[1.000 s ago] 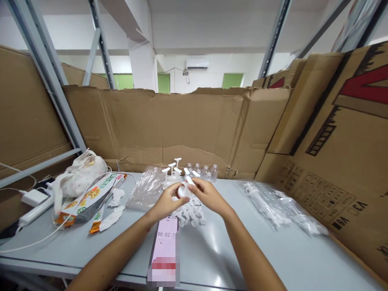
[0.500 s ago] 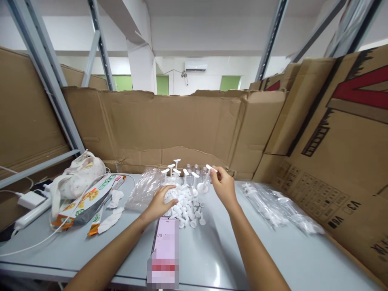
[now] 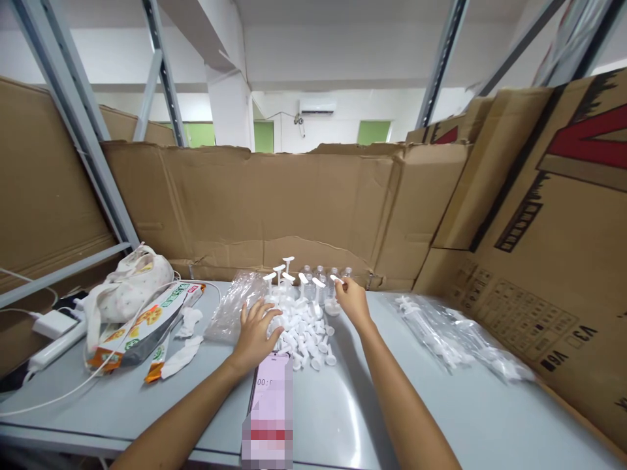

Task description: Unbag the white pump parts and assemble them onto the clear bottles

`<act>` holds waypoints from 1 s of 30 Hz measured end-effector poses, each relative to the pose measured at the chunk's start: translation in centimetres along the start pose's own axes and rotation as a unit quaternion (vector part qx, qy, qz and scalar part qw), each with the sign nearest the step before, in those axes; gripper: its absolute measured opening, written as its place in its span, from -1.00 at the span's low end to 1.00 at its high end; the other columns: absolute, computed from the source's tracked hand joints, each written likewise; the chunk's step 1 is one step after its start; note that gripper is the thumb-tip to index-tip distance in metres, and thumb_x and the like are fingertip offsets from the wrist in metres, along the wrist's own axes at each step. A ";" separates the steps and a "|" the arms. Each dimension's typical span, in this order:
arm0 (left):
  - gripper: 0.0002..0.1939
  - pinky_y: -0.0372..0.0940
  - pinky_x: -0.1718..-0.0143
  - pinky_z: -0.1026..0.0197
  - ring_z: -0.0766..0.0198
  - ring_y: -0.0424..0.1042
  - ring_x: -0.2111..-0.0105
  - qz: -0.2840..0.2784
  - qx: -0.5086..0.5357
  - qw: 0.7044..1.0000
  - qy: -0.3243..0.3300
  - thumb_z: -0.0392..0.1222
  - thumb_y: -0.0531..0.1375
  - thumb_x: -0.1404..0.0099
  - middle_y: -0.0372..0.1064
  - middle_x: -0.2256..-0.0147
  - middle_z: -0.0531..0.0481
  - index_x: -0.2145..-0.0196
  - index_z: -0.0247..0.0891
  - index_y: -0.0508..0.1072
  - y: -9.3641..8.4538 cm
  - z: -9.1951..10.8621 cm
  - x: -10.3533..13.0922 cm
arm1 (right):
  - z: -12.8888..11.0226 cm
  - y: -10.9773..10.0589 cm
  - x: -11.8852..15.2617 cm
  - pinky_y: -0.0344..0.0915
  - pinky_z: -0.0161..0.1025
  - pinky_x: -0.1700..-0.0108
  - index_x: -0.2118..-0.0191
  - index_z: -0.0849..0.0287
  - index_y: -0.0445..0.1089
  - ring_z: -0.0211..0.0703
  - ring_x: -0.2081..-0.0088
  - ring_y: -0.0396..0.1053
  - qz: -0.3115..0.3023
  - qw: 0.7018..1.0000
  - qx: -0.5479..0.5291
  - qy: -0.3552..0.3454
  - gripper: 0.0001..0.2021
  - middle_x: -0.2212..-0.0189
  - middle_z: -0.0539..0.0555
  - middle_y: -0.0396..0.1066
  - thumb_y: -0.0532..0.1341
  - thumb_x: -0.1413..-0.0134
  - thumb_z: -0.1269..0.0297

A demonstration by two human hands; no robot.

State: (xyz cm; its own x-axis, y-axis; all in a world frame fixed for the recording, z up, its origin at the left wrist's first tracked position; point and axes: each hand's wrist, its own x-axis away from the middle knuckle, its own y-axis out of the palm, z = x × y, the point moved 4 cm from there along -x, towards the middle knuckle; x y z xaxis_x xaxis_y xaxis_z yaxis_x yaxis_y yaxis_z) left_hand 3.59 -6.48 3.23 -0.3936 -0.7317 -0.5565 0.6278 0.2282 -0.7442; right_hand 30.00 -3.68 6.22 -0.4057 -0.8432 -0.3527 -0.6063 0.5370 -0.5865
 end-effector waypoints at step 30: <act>-0.84 -0.40 -0.20 -0.23 0.08 0.23 -0.04 0.008 0.065 0.998 -0.009 -0.25 0.13 -0.19 0.39 0.15 0.00 0.25 -0.12 0.45 -0.2 0.6 0.1 | 8.1 -13.7 3.1 0.26 0.10 0.20 0.00 0.29 0.32 0.31 0.16 0.40 0.131 0.919 0.354 0.117 -0.50 0.20 0.38 0.45 0.09 -0.01 0.05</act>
State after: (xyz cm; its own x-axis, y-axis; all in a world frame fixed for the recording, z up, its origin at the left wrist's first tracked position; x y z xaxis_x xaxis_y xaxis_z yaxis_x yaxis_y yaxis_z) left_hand 3.85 -6.97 3.59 -0.3709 -0.7400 -0.5611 0.7166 0.1562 -0.6797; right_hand 42.61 -13.90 7.27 -0.6605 -0.6140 -0.4322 0.0967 0.5012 -0.8599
